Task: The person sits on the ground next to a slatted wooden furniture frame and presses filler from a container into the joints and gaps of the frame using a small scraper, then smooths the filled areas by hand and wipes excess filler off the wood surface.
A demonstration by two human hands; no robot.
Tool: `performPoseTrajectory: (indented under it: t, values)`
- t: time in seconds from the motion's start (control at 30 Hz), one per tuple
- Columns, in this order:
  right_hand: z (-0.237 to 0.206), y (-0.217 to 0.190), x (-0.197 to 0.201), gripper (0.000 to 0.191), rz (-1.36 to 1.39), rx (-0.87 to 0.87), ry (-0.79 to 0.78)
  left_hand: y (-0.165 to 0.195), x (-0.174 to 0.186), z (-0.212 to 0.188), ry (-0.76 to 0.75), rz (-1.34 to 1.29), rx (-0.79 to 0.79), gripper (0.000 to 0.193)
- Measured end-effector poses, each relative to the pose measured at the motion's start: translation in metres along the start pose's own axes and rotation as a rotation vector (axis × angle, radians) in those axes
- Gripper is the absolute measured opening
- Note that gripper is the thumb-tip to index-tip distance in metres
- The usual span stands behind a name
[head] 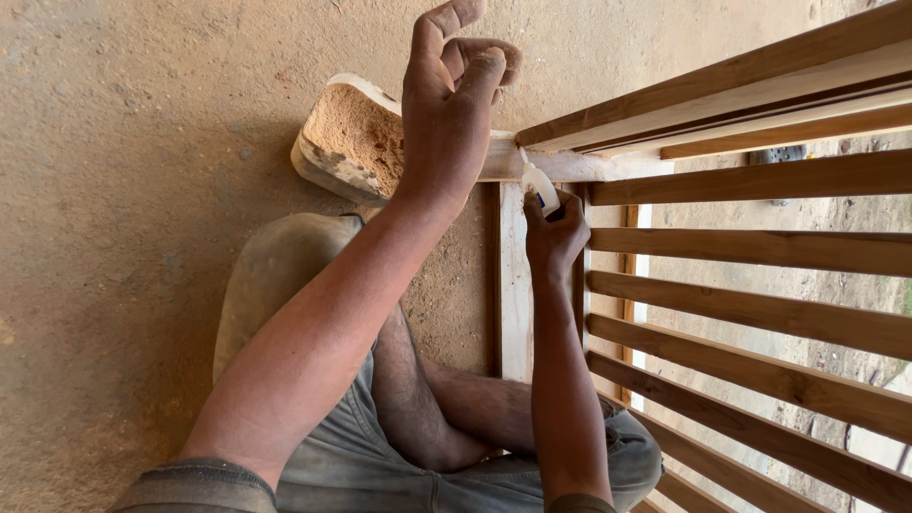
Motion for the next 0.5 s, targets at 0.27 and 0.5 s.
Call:
performPoseTrajectory:
  t: [0.27, 0.5]
  values:
    - [-0.0004, 0.0024, -0.0007, 0.032, 0.002, -0.005, -0.011, 0.0003, 0.0011, -0.0011, -0.009, -0.021, -0.02, 0.036]
    - [-0.0019, 0.0005, -0.001, 0.031, 0.003, 0.022, -0.01, 0.0027, 0.0008, -0.0026, -0.012, 0.016, -0.005, 0.036]
Point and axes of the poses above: each hand's wrist, its own z-axis towards the middle knuckle, its own x-axis out of the back of the hand, y = z × x, the point moved 2 cm from there along z, towards the middle knuckle, and after that the axes turned 1 degree about -x, right-handed, at the moved point
